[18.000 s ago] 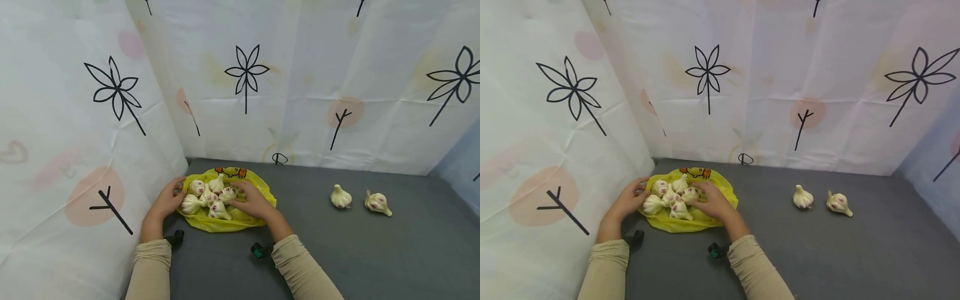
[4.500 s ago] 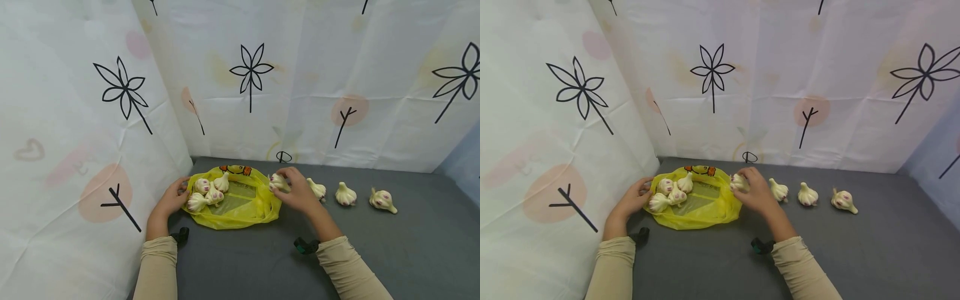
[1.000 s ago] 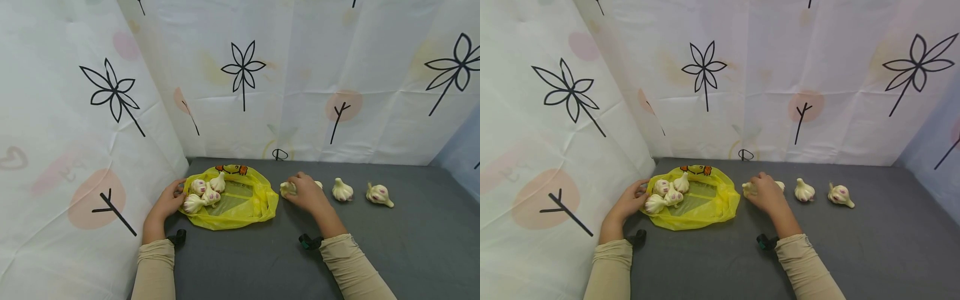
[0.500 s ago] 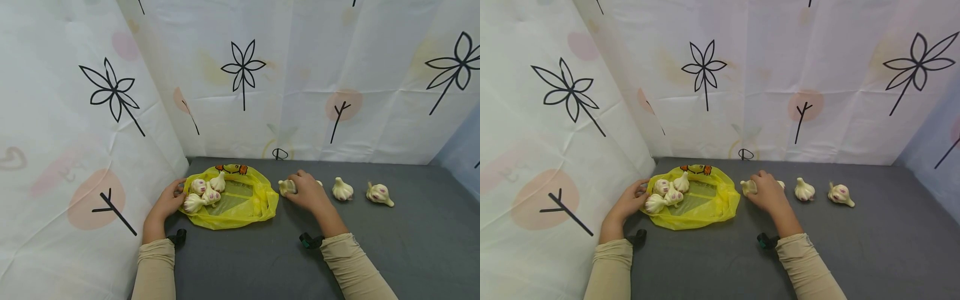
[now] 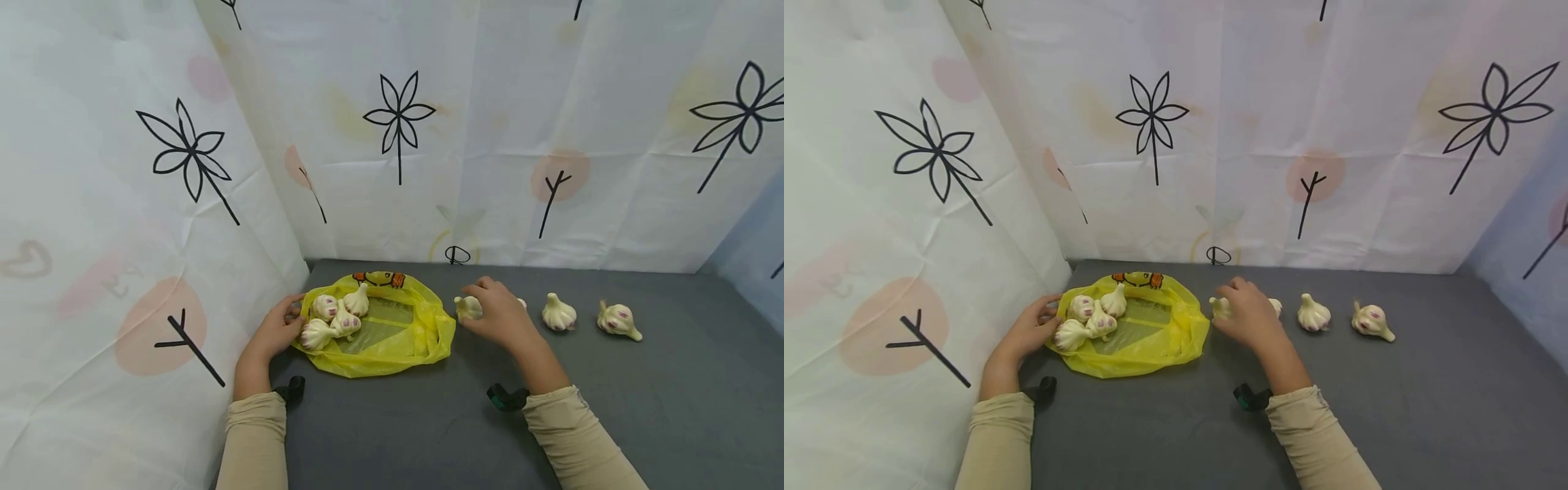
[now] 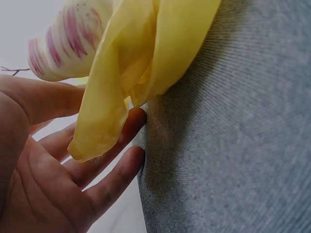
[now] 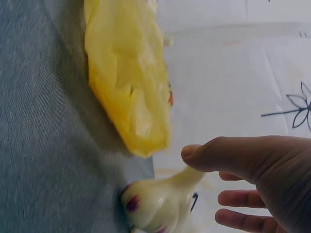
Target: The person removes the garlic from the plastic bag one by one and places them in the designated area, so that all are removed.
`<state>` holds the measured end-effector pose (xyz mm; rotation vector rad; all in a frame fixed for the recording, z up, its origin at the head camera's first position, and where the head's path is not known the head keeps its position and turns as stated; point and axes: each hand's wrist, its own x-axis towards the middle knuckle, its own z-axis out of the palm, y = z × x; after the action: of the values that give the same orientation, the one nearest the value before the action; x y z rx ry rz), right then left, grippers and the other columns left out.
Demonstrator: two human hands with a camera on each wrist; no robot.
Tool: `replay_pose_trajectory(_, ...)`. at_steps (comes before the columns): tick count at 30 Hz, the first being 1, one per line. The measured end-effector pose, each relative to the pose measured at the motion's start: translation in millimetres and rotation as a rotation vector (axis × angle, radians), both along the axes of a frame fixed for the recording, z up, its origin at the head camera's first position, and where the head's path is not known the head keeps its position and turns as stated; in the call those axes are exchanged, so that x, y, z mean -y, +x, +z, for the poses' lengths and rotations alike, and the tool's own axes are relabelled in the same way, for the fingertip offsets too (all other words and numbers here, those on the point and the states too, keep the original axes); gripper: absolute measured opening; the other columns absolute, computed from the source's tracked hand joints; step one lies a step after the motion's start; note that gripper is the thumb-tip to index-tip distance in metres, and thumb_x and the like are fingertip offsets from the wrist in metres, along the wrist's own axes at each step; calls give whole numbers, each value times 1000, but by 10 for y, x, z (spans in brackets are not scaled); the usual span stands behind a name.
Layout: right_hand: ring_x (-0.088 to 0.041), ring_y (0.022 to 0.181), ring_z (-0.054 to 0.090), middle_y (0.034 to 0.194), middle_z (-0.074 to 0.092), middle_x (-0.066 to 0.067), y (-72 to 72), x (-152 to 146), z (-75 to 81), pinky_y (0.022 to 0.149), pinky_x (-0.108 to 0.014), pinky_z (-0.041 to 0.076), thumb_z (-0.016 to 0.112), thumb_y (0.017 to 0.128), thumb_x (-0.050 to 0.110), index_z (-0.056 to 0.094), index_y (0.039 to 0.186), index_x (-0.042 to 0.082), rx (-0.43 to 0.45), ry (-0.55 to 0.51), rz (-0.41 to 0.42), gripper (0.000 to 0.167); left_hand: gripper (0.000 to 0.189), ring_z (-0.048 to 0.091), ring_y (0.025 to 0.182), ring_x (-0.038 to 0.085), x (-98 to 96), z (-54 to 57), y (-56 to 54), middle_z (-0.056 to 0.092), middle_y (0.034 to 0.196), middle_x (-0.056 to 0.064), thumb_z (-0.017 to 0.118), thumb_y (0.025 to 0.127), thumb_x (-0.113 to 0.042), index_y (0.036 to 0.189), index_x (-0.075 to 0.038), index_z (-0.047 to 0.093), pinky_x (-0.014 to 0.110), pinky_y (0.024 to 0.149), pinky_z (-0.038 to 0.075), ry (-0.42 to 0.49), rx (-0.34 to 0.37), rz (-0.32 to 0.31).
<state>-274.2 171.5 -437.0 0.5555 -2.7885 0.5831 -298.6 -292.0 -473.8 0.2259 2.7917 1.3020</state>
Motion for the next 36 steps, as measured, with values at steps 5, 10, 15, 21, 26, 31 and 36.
replay_pose_trajectory(5, -35, 107, 63, 124, 65, -16, 50, 148, 60, 88, -53, 55, 88, 88, 24, 72, 132, 6, -26, -46, 54, 50, 55, 62, 126, 50, 16, -19, 3, 57, 142, 34, 52, 109, -9, 162, -3, 39, 58, 102, 53, 3, -3, 7)
replay_pose_trajectory(10, -31, 103, 65, 126, 65, -15, 68, 342, 103, 87, -50, 56, 86, 90, 26, 71, 134, 7, 1, -129, 127, 50, 55, 62, 126, 49, 14, -29, -19, 57, 141, 33, 53, 109, -9, 162, -4, 39, 58, 101, 53, -8, 0, 14)
replay_pose_trajectory(15, -33, 107, 65, 127, 64, -15, 67, 591, 94, 86, -48, 56, 84, 93, 25, 71, 134, 8, 78, -227, 188, 47, 55, 62, 126, 48, 5, -24, -25, 57, 139, 32, 54, 109, -10, 162, -4, 40, 57, 101, 54, -13, 7, 17)
replay_pose_trajectory(21, -33, 114, 64, 127, 64, -9, 36, 912, 24, 88, -45, 55, 81, 97, 29, 71, 134, 12, 153, -273, 231, 42, 56, 61, 128, 49, 22, -23, -19, 57, 141, 32, 53, 109, -10, 163, -5, 38, 57, 101, 54, -19, 22, 18)
replay_pose_trajectory(26, -33, 113, 64, 126, 65, -5, 11, 1147, -2, 89, -45, 55, 80, 97, 29, 72, 133, 14, 189, -316, 253, 40, 56, 62, 126, 48, 29, -13, -24, 57, 140, 33, 53, 109, -9, 162, -5, 39, 55, 99, 54, -18, 9, 17)
replay_pose_trajectory(31, -35, 119, 65, 136, 64, -8, -18, 1338, -34, 93, -49, 56, 77, 100, 29, 70, 136, 13, 273, -377, 247, 41, 56, 62, 126, 50, 24, -6, -18, 56, 140, 35, 54, 109, -10, 162, -3, 39, 56, 98, 55, -24, 7, 6)
replay_pose_trajectory(36, -36, 119, 65, 138, 64, -16, -62, 1497, -108, 96, -50, 56, 74, 101, 28, 68, 139, 6, 337, -416, 264, 44, 55, 60, 129, 51, 19, -11, -3, 54, 143, 35, 52, 110, -11, 163, -4, 38, 59, 101, 53, -28, 24, 17)
